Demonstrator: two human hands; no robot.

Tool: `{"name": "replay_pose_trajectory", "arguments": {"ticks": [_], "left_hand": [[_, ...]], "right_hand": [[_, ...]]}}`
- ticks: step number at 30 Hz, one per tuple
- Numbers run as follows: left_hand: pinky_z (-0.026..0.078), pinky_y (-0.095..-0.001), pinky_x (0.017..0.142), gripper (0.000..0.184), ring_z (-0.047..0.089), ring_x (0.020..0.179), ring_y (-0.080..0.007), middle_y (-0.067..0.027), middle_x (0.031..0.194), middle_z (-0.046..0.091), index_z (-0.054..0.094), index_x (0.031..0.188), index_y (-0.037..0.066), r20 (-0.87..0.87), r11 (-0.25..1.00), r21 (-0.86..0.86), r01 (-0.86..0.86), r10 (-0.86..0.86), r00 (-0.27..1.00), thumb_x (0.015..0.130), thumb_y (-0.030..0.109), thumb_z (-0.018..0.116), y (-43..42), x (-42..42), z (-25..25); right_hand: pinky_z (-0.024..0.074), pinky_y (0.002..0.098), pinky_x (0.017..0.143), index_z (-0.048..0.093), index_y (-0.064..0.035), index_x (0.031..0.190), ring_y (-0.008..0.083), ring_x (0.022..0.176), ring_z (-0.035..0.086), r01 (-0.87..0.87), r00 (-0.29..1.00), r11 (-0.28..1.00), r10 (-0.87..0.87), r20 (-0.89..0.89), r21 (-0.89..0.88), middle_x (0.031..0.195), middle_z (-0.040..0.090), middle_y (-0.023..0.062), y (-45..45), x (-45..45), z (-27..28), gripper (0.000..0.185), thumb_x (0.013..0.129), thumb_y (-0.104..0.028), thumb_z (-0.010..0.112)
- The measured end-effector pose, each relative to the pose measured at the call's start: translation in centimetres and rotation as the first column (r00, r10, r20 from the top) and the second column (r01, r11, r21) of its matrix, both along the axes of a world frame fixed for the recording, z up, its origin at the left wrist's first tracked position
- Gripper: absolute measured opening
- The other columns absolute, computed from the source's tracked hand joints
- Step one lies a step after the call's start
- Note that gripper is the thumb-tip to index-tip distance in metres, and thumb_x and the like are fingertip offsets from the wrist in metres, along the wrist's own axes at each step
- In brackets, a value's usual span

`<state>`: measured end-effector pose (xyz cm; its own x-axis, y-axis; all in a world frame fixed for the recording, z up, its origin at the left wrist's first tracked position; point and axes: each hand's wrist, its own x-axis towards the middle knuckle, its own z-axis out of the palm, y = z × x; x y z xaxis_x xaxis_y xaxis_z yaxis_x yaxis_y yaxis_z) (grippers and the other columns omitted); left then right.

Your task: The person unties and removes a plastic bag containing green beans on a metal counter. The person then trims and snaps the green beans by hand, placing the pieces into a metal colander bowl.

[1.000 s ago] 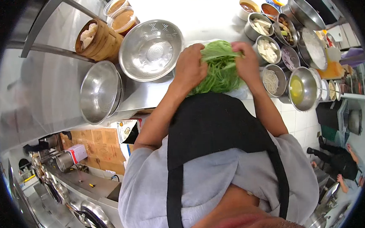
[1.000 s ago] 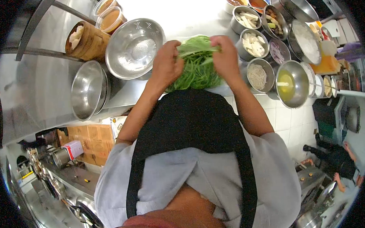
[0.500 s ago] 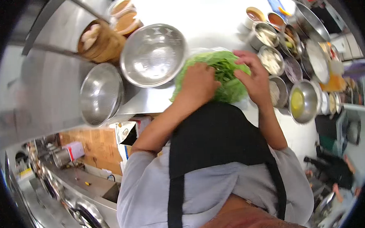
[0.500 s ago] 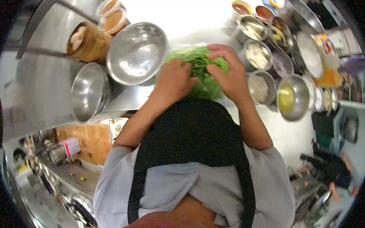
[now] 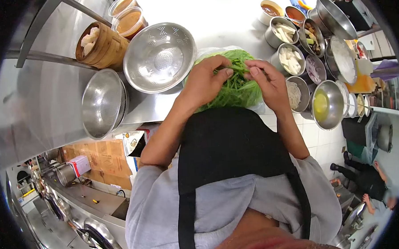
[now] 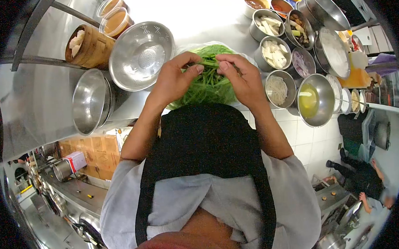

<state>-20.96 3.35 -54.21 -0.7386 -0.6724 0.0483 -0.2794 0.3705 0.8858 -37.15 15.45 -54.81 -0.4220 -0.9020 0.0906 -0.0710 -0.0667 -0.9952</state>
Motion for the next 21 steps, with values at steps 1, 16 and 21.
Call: {"name": "replay_pose_trajectory", "arguments": {"ticks": [1,16,21], "left_hand": [[0.048,-0.0297,0.075,0.023,0.060,0.085,-0.0142,-0.0094,0.097,0.066,0.064,0.103,0.002,-0.001,0.999,0.043,0.009,-0.009,1.000,0.086,0.017,0.067,0.1,0.0,0.2],[0.050,-0.0369,0.076,0.031,0.064,0.088,-0.0287,-0.0166,0.094,0.066,0.061,0.104,0.000,0.140,0.980,-0.196,-0.042,0.070,0.988,0.085,0.024,0.068,-0.1,1.8,0.5],[0.048,-0.0404,0.072,0.026,0.061,0.083,-0.0314,-0.0173,0.087,0.064,0.063,0.096,0.000,0.190,0.931,-0.359,0.067,0.003,0.982,0.083,0.023,0.069,1.1,0.8,-1.4]], "right_hand": [[0.0486,0.0249,0.075,0.064,-0.0002,0.108,0.0117,0.079,0.060,-0.004,1.000,0.999,0.005,-0.017,0.036,0.094,0.063,0.0077,0.2,-0.1,0.1,0.023,0.095,-0.018,0.056],[0.0497,0.0250,0.076,0.061,-0.0009,0.114,0.0118,0.082,0.060,-0.166,0.980,0.968,0.183,-0.082,0.186,0.089,0.064,0.0071,2.4,-3.9,0.2,0.025,0.097,-0.016,0.052],[0.0500,0.0249,0.075,0.062,-0.0014,0.114,0.0116,0.081,0.060,-0.170,0.982,0.965,0.182,-0.042,0.200,0.089,0.064,0.0067,2.4,-4.3,0.0,0.025,0.097,-0.017,0.052]]}}
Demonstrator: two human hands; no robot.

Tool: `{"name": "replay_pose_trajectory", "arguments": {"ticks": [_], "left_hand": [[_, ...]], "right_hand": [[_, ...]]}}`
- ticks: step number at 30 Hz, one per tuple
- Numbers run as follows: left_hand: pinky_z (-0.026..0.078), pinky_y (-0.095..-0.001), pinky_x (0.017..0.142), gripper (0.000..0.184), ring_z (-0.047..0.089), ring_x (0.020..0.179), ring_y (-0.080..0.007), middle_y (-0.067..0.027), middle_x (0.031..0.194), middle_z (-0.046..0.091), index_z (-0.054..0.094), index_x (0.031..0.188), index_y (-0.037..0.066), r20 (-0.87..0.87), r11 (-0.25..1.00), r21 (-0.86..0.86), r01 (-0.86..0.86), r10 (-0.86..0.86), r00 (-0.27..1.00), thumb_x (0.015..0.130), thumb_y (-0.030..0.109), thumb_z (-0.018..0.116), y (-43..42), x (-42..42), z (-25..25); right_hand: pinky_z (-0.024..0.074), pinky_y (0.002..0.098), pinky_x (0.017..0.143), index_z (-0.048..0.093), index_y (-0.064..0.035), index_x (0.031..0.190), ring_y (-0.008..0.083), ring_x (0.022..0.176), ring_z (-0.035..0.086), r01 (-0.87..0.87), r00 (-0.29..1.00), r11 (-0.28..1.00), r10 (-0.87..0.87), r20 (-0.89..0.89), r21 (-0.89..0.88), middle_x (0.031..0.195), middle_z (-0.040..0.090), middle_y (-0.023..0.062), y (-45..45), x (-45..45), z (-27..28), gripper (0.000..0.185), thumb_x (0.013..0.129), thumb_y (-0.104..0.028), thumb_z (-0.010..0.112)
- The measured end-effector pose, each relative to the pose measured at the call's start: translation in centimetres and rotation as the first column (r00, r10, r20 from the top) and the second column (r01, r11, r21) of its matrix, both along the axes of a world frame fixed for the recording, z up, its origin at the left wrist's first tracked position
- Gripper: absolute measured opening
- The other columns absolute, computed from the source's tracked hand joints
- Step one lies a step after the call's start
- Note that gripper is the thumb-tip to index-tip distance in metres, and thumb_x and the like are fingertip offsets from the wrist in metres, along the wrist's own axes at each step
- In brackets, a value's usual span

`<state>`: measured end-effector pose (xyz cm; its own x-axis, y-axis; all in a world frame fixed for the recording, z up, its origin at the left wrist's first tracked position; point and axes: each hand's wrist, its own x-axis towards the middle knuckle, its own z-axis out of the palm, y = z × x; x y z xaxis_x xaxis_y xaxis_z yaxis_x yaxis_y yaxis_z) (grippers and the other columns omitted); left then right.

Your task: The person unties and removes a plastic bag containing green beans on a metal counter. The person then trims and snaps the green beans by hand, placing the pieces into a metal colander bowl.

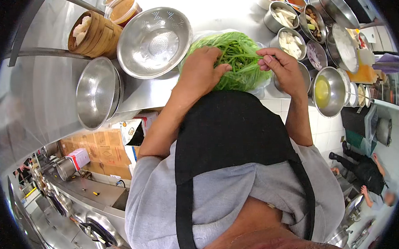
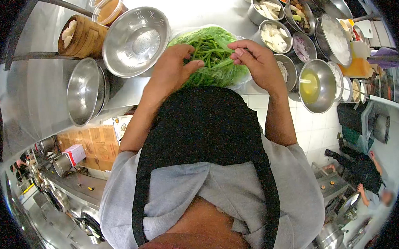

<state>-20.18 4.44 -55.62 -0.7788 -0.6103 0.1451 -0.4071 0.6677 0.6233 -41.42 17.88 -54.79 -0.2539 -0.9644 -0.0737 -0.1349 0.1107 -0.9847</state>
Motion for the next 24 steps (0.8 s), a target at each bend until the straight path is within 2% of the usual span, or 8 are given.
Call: {"name": "replay_pose_trajectory", "arguments": {"ticks": [4,7,10,13,16,19,24], "left_hand": [[0.047,-0.0393,0.069,0.025,0.060,0.077,-0.0303,-0.0167,0.082,0.062,0.062,0.094,-0.001,0.044,0.999,-0.032,-0.012,0.014,0.999,0.081,0.019,0.069,-0.1,-0.3,-1.2],[0.046,-0.0338,0.067,0.022,0.059,0.072,-0.0212,-0.0111,0.077,0.062,0.061,0.093,-0.002,-0.096,0.966,0.251,-0.067,0.093,0.991,0.082,0.016,0.068,0.1,-0.3,-0.3],[0.045,-0.0287,0.069,0.019,0.055,0.072,-0.0109,-0.0033,0.079,0.062,0.062,0.095,-0.002,-0.170,0.884,0.467,-0.030,0.123,0.978,0.085,0.014,0.067,-0.6,0.0,-0.1],[0.045,-0.0257,0.072,0.018,0.052,0.079,-0.0059,0.0014,0.083,0.062,0.063,0.096,-0.001,-0.204,0.817,0.574,0.057,0.075,0.976,0.089,0.015,0.064,-1.7,0.1,0.5],[0.045,-0.0243,0.076,0.017,0.053,0.082,-0.0060,0.0010,0.084,0.063,0.063,0.093,-0.001,-0.243,0.763,0.639,0.094,0.085,0.966,0.090,0.016,0.063,-1.8,-0.4,1.0],[0.045,-0.0240,0.079,0.017,0.054,0.084,-0.0064,-0.0001,0.087,0.063,0.061,0.093,-0.001,-0.249,0.761,0.632,0.148,0.019,0.968,0.092,0.016,0.061,-1.7,-0.9,1.6],[0.047,-0.0230,0.070,0.016,0.057,0.081,-0.0082,-0.0025,0.087,0.061,0.053,0.103,0.001,-0.297,0.716,0.680,0.157,0.073,0.952,0.095,0.015,0.055,-0.3,-2.0,0.2]], "right_hand": [[0.0501,0.0248,0.075,0.062,-0.0011,0.112,0.0111,0.080,0.060,0.030,0.999,1.000,-0.030,0.018,0.009,0.088,0.064,0.0063,0.3,-0.4,0.5,0.024,0.096,-0.016,0.053],[0.0499,0.0244,0.073,0.063,-0.0010,0.111,0.0106,0.078,0.060,0.084,0.994,0.996,-0.084,0.070,0.007,0.086,0.064,0.0058,0.9,-1.2,0.4,0.023,0.095,-0.016,0.054],[0.0490,0.0237,0.071,0.063,-0.0009,0.110,0.0097,0.076,0.059,0.081,0.992,0.997,-0.082,0.093,0.014,0.085,0.064,0.0049,1.6,-2.0,0.4,0.023,0.094,-0.016,0.055],[0.0478,0.0232,0.068,0.063,-0.0010,0.108,0.0088,0.073,0.057,0.028,0.994,0.999,-0.031,0.105,0.029,0.082,0.063,0.0039,1.4,-1.6,0.4,0.022,0.094,-0.017,0.056],[0.0472,0.0228,0.067,0.062,-0.0012,0.105,0.0084,0.072,0.056,-0.052,0.993,0.996,0.044,0.106,0.073,0.081,0.061,0.0029,0.7,-0.3,0.6,0.021,0.094,-0.018,0.056],[0.0474,0.0228,0.067,0.061,-0.0012,0.106,0.0085,0.073,0.057,-0.151,0.980,0.986,0.141,0.141,0.069,0.082,0.062,0.0030,-0.6,0.9,-0.1,0.022,0.095,-0.019,0.055],[0.0479,0.0227,0.068,0.059,-0.0008,0.108,0.0091,0.074,0.058,-0.111,0.967,0.994,0.105,0.234,0.013,0.086,0.063,0.0042,-2.5,2.6,-1.3,0.023,0.096,-0.019,0.054]]}}
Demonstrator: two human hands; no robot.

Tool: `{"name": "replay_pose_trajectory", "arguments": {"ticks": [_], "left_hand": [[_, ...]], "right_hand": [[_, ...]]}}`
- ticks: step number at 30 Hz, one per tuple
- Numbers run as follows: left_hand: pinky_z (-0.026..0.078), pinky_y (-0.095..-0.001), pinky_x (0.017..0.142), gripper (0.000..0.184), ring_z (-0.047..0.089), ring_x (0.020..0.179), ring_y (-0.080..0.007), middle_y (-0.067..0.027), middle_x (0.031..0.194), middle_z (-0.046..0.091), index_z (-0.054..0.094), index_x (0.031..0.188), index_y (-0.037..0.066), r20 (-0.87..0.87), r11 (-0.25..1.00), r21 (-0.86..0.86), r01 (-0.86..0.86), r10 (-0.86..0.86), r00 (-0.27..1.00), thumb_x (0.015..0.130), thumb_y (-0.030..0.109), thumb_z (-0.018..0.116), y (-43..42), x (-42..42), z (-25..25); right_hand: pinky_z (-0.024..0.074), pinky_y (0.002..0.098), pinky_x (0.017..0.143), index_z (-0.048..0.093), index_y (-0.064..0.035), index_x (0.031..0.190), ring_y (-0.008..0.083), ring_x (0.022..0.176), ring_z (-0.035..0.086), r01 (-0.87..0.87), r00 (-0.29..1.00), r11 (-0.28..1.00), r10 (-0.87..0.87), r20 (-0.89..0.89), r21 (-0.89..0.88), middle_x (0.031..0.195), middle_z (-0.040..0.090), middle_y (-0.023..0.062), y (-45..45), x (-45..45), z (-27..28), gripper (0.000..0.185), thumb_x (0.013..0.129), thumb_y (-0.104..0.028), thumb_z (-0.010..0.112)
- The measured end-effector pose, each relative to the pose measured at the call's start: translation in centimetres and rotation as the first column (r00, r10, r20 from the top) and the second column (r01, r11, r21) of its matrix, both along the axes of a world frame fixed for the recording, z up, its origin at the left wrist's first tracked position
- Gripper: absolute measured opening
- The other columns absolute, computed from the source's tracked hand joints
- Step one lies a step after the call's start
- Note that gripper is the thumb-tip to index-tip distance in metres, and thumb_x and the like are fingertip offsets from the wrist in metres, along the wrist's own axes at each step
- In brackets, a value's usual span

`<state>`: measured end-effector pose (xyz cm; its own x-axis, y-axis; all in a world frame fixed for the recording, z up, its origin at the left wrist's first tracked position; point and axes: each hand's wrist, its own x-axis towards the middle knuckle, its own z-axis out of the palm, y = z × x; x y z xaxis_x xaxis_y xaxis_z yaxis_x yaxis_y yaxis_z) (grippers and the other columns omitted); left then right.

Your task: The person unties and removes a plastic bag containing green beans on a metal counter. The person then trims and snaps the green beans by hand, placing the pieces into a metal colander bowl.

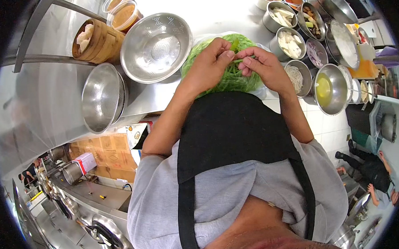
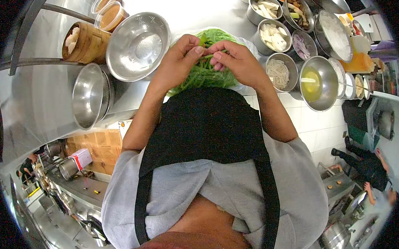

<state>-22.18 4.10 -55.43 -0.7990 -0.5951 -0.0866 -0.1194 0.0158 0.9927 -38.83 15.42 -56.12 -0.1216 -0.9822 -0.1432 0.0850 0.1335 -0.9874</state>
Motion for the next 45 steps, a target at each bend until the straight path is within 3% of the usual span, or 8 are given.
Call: {"name": "replay_pose_trajectory", "arguments": {"ticks": [3,15,19,27,31,35,41,45], "left_hand": [[0.046,-0.0220,0.063,0.015,0.056,0.076,-0.0079,-0.0030,0.084,0.059,0.049,0.104,0.002,0.010,1.000,0.006,0.011,-0.011,1.000,0.096,0.015,0.053,0.2,0.0,-0.2],[0.046,-0.0264,0.066,0.012,0.056,0.071,-0.0106,-0.0052,0.079,0.059,0.051,0.099,0.001,0.075,0.984,-0.180,-0.006,0.020,0.997,0.094,0.011,0.054,0.9,-0.4,0.2],[0.047,-0.0280,0.069,0.013,0.058,0.074,-0.0121,-0.0075,0.079,0.060,0.052,0.101,0.000,0.090,0.960,-0.275,-0.060,0.087,0.992,0.094,0.010,0.054,1.3,-0.9,0.9],[0.047,-0.0293,0.068,0.014,0.059,0.073,-0.0150,-0.0086,0.077,0.062,0.055,0.098,0.000,0.077,0.927,-0.353,-0.123,0.160,0.984,0.094,0.014,0.055,0.7,1.1,2.3],[0.047,-0.0389,0.066,0.016,0.062,0.074,-0.0317,-0.0179,0.079,0.063,0.054,0.098,0.001,0.272,0.871,-0.483,0.090,0.052,0.961,0.092,0.016,0.056,0.4,1.4,2.6],[0.045,-0.0494,0.068,0.018,0.059,0.081,-0.0446,-0.0243,0.084,0.063,0.053,0.098,0.001,0.310,0.837,-0.532,0.127,0.053,0.949,0.091,0.018,0.057,0.8,0.9,2.2],[0.046,-0.0518,0.072,0.019,0.059,0.087,-0.0457,-0.0256,0.089,0.063,0.054,0.099,0.000,0.322,0.838,-0.534,0.115,0.076,0.944,0.091,0.017,0.056,0.9,0.8,2.7],[0.046,-0.0516,0.074,0.018,0.058,0.090,-0.0461,-0.0263,0.090,0.063,0.053,0.099,-0.001,0.276,0.846,-0.528,0.073,0.089,0.957,0.091,0.015,0.054,0.8,0.9,2.1]], "right_hand": [[0.0487,0.0234,0.070,0.059,-0.0018,0.110,0.0093,0.076,0.059,0.027,0.999,0.999,-0.027,0.030,-0.020,0.087,0.065,0.0055,-0.4,0.2,-0.3,0.023,0.096,-0.019,0.053],[0.0504,0.0307,0.063,0.064,0.0005,0.096,0.0166,0.067,0.063,0.114,0.684,0.976,-0.213,-0.697,-0.186,0.077,0.066,0.0101,0.0,0.5,-0.6,0.021,0.087,-0.013,0.049],[0.0449,0.0271,0.050,0.063,0.0017,0.093,0.0133,0.053,0.055,0.353,0.931,0.934,-0.345,-0.122,0.057,0.071,0.063,0.0074,-0.9,1.2,-1.1,0.021,0.085,-0.010,0.047],[0.0384,0.0214,0.044,0.062,0.0037,0.095,0.0086,0.053,0.050,0.549,0.727,0.833,-0.516,0.452,0.067,0.069,0.056,0.0027,0.1,-4.2,-2.8,0.021,0.087,-0.012,0.051],[0.0435,0.0266,0.050,0.064,-0.0007,0.099,0.0099,0.059,0.053,0.284,0.950,0.959,-0.285,-0.131,-0.026,0.068,0.057,0.0032,-0.4,-2.0,3.5,0.020,0.091,-0.013,0.051],[0.0488,0.0390,0.066,0.064,-0.0013,0.094,0.0292,0.072,0.061,-0.163,0.723,0.944,-0.082,-0.686,-0.285,0.075,0.060,0.0138,-2.6,-0.4,5.1,0.021,0.089,-0.019,0.054],[0.0481,0.0477,0.074,0.062,-0.0019,0.084,0.0359,0.085,0.062,-0.404,0.330,0.914,0.180,-0.927,0.033,0.083,0.063,0.0162,-3.9,0.2,6.2,0.017,0.080,-0.017,0.055],[0.0478,0.0473,0.073,0.062,-0.0022,0.084,0.0359,0.083,0.061,-0.421,0.289,0.905,0.195,-0.937,0.059,0.082,0.063,0.0157,-4.7,0.1,6.0,0.016,0.079,-0.017,0.056]]}}
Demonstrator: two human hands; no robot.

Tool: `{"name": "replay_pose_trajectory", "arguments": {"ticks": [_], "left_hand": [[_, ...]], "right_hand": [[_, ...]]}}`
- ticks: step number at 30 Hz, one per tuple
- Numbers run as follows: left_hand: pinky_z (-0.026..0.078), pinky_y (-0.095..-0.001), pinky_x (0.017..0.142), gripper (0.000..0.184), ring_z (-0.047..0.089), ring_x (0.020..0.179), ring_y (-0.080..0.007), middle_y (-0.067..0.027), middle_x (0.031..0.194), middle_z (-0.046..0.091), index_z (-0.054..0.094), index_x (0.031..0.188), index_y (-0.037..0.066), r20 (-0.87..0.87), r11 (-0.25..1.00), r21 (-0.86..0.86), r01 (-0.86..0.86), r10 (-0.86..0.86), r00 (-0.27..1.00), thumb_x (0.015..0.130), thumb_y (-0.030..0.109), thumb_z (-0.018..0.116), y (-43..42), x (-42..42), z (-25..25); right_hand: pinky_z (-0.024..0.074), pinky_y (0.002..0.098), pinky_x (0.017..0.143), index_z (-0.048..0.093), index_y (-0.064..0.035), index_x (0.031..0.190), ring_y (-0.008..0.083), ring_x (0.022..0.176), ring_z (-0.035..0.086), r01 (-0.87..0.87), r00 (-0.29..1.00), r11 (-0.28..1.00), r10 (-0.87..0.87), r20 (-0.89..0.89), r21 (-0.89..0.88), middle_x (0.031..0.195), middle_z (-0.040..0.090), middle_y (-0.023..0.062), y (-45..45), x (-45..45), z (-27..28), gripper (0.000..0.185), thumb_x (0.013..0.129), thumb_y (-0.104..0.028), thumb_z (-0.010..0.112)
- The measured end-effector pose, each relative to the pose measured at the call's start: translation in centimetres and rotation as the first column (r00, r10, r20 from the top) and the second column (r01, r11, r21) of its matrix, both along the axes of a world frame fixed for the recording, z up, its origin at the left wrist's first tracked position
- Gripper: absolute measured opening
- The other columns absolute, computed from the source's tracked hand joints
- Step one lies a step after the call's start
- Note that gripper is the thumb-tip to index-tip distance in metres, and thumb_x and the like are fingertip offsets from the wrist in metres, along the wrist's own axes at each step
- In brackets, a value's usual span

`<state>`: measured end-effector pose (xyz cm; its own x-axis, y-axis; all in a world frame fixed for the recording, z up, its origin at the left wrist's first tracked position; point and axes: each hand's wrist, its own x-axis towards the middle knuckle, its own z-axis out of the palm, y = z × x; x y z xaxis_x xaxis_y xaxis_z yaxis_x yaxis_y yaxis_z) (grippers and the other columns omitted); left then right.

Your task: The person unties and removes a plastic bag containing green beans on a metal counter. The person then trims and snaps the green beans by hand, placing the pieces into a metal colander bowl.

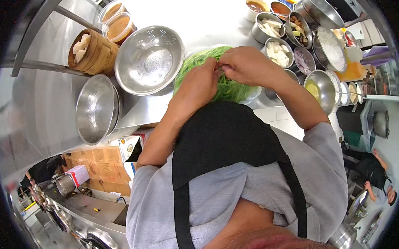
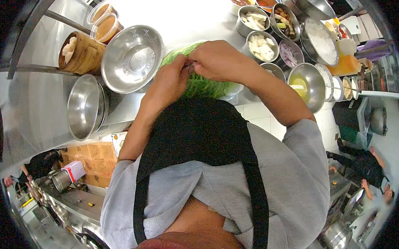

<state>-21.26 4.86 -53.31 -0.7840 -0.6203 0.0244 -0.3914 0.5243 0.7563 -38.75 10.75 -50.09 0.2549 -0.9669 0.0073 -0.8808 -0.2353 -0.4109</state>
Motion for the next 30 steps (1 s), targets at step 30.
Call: {"name": "replay_pose_trajectory", "arguments": {"ticks": [30], "left_hand": [[0.051,-0.0379,0.088,0.029,0.060,0.097,-0.0242,-0.0123,0.105,0.057,0.047,0.123,-0.004,-0.416,0.402,0.888,0.224,0.496,0.762,0.096,0.004,0.047,-4.3,1.5,-1.5]], "right_hand": [[0.0531,0.0373,0.080,0.056,-0.0022,0.100,0.0229,0.093,0.062,-0.168,-0.429,0.931,-0.366,0.826,0.325,0.103,0.061,0.0122,2.1,-0.7,-6.5,0.015,0.092,-0.014,0.052]]}}
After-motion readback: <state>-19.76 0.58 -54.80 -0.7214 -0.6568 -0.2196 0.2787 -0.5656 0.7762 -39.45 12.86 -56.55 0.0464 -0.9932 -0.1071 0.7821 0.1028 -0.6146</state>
